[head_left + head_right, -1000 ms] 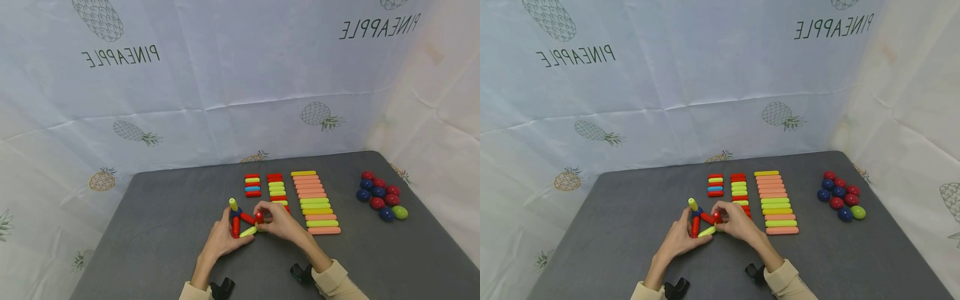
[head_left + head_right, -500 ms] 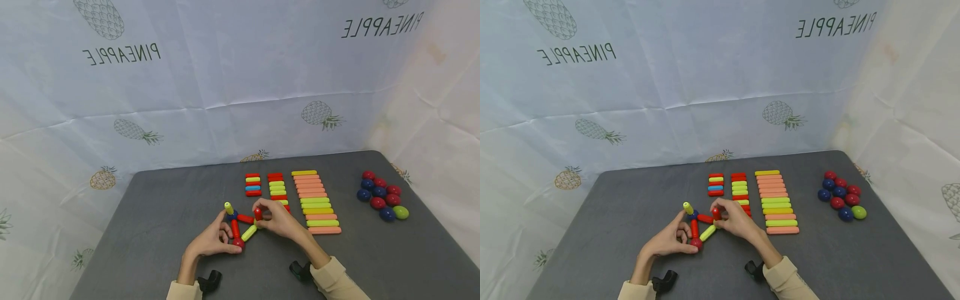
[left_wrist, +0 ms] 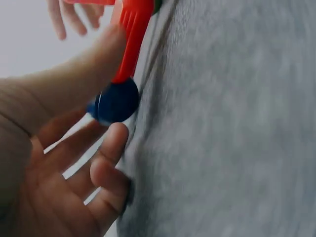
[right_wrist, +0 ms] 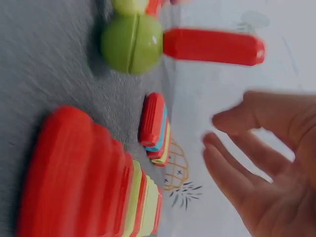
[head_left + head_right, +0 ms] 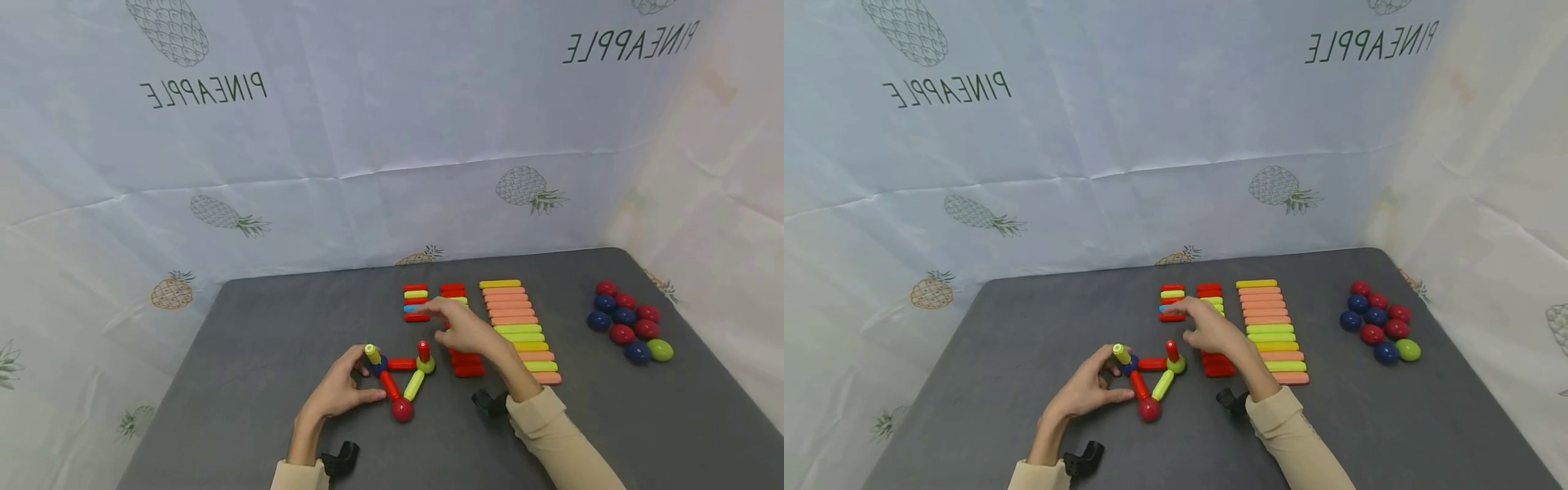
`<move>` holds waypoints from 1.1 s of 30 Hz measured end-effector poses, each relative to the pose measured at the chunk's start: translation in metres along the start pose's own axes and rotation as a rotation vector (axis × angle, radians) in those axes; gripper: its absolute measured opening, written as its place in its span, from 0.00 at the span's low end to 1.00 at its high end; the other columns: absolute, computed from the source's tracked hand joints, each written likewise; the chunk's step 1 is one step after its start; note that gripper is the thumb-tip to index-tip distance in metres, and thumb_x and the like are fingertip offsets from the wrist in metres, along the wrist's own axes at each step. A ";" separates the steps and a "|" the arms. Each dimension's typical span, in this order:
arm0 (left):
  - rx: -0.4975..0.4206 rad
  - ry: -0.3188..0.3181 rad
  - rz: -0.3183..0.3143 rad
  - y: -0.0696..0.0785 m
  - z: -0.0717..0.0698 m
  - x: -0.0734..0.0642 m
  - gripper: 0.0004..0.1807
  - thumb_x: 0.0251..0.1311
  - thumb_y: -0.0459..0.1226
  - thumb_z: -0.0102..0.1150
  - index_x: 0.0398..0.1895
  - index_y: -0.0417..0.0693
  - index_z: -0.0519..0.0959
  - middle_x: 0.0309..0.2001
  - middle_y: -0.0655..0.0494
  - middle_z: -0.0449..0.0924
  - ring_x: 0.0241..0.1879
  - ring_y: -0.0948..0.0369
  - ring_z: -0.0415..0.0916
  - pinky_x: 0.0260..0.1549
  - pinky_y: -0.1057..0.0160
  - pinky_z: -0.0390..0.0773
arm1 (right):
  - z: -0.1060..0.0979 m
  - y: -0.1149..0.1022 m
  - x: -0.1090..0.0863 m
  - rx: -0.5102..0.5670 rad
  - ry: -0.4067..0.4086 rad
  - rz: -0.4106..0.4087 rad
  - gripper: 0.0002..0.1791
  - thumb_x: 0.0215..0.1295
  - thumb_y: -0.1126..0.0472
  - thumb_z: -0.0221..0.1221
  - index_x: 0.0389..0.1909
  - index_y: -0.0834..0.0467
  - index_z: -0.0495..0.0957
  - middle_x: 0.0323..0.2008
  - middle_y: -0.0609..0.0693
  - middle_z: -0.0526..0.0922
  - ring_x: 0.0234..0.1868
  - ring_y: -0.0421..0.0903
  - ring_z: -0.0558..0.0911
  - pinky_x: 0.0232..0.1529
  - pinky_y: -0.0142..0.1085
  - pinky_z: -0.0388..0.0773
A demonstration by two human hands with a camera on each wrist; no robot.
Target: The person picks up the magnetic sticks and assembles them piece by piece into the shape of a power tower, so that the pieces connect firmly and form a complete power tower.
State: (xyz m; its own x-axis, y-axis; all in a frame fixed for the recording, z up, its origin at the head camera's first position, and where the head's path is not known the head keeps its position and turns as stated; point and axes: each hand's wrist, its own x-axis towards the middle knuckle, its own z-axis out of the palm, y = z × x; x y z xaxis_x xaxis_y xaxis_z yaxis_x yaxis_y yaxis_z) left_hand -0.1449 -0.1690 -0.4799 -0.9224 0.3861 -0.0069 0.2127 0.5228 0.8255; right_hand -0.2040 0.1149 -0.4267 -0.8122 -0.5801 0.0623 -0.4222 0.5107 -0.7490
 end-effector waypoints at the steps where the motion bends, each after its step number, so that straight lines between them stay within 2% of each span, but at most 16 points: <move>1: 0.005 0.010 0.015 0.000 0.001 0.001 0.33 0.52 0.37 0.78 0.62 0.44 0.75 0.51 0.47 0.79 0.41 0.59 0.74 0.23 0.71 0.73 | -0.001 -0.001 0.007 -0.044 0.009 0.007 0.27 0.64 0.78 0.57 0.65 0.64 0.76 0.63 0.61 0.79 0.43 0.53 0.81 0.49 0.45 0.84; 2: 0.005 0.022 0.028 0.000 0.002 0.002 0.30 0.54 0.37 0.77 0.61 0.44 0.77 0.50 0.48 0.81 0.41 0.59 0.74 0.22 0.71 0.72 | -0.002 -0.001 0.013 -0.081 0.009 0.023 0.25 0.65 0.77 0.57 0.64 0.64 0.77 0.62 0.61 0.80 0.34 0.49 0.78 0.41 0.39 0.82; 4: 0.011 0.047 0.040 -0.001 0.003 0.003 0.25 0.57 0.35 0.74 0.58 0.44 0.79 0.47 0.49 0.83 0.39 0.60 0.75 0.22 0.71 0.71 | 0.001 -0.001 0.026 -0.144 -0.019 0.051 0.23 0.68 0.74 0.57 0.63 0.64 0.78 0.62 0.61 0.81 0.20 0.43 0.66 0.29 0.30 0.70; 6: 0.004 0.070 0.047 -0.001 0.004 0.003 0.21 0.58 0.34 0.73 0.55 0.45 0.81 0.44 0.50 0.84 0.38 0.63 0.75 0.22 0.70 0.72 | 0.004 0.001 0.036 -0.191 -0.064 0.082 0.22 0.70 0.73 0.57 0.64 0.64 0.77 0.64 0.61 0.81 0.14 0.41 0.56 0.23 0.28 0.60; 8: 0.006 0.080 0.053 -0.002 0.004 0.003 0.19 0.58 0.34 0.73 0.53 0.45 0.83 0.43 0.51 0.85 0.36 0.65 0.74 0.24 0.70 0.72 | 0.007 0.002 0.042 -0.225 -0.093 0.127 0.22 0.71 0.73 0.57 0.64 0.64 0.78 0.64 0.61 0.80 0.14 0.40 0.59 0.23 0.27 0.60; 11: 0.013 0.064 0.061 -0.002 0.004 0.002 0.18 0.58 0.35 0.73 0.52 0.47 0.84 0.42 0.52 0.84 0.35 0.68 0.74 0.27 0.70 0.73 | 0.011 0.004 0.046 -0.263 -0.092 0.166 0.20 0.70 0.72 0.59 0.61 0.64 0.80 0.62 0.61 0.82 0.20 0.42 0.70 0.27 0.29 0.70; 14: 0.018 0.040 0.050 -0.002 0.003 0.001 0.17 0.58 0.35 0.73 0.51 0.49 0.84 0.41 0.53 0.83 0.34 0.69 0.73 0.28 0.70 0.73 | 0.014 0.005 0.048 -0.284 -0.056 0.171 0.16 0.66 0.72 0.64 0.54 0.64 0.85 0.54 0.60 0.87 0.34 0.46 0.82 0.39 0.36 0.83; 17: 0.013 0.015 0.025 -0.002 0.000 -0.001 0.16 0.57 0.35 0.74 0.49 0.50 0.83 0.39 0.54 0.81 0.31 0.69 0.72 0.27 0.70 0.73 | 0.018 0.007 0.048 -0.316 -0.031 0.151 0.13 0.61 0.72 0.68 0.47 0.64 0.87 0.47 0.59 0.89 0.44 0.52 0.85 0.47 0.44 0.85; 21: -0.017 -0.024 0.000 -0.001 -0.002 -0.001 0.15 0.55 0.37 0.76 0.45 0.49 0.84 0.36 0.52 0.80 0.23 0.68 0.70 0.23 0.69 0.73 | 0.025 0.010 0.048 -0.349 -0.004 0.139 0.13 0.57 0.73 0.71 0.44 0.64 0.88 0.45 0.59 0.89 0.46 0.55 0.86 0.48 0.46 0.85; 24: -0.043 -0.027 -0.007 -0.002 -0.001 -0.001 0.15 0.53 0.38 0.78 0.41 0.48 0.83 0.35 0.51 0.81 0.20 0.68 0.70 0.22 0.68 0.74 | 0.027 0.012 0.047 -0.334 0.056 0.150 0.14 0.60 0.71 0.70 0.47 0.64 0.87 0.47 0.59 0.89 0.46 0.54 0.86 0.49 0.47 0.85; 27: -0.038 -0.006 -0.009 -0.003 0.000 0.000 0.15 0.50 0.39 0.79 0.38 0.48 0.82 0.33 0.52 0.81 0.21 0.68 0.71 0.23 0.69 0.75 | 0.024 0.011 0.043 -0.279 0.167 0.149 0.16 0.62 0.69 0.69 0.52 0.64 0.85 0.44 0.59 0.87 0.40 0.51 0.82 0.42 0.43 0.83; 31: 0.019 0.048 -0.032 -0.003 0.003 0.002 0.16 0.49 0.41 0.80 0.34 0.50 0.79 0.28 0.56 0.79 0.23 0.68 0.72 0.26 0.69 0.74 | 0.017 0.004 0.032 -0.128 0.336 0.105 0.18 0.62 0.66 0.70 0.53 0.64 0.84 0.38 0.57 0.86 0.36 0.47 0.80 0.38 0.38 0.82; 33: 0.042 0.082 -0.044 -0.002 0.005 0.003 0.17 0.48 0.42 0.81 0.33 0.51 0.79 0.25 0.58 0.77 0.22 0.69 0.71 0.25 0.70 0.72 | 0.015 -0.001 0.025 -0.033 0.380 0.070 0.17 0.61 0.66 0.70 0.52 0.63 0.83 0.38 0.57 0.87 0.37 0.47 0.84 0.42 0.39 0.86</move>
State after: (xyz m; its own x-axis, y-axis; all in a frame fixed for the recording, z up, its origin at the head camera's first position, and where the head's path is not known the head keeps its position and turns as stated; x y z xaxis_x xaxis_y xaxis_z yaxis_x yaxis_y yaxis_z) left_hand -0.1466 -0.1649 -0.4841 -0.9540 0.2997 0.0051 0.1833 0.5698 0.8011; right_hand -0.2173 0.0900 -0.4342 -0.9283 -0.2694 0.2563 -0.3679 0.5646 -0.7389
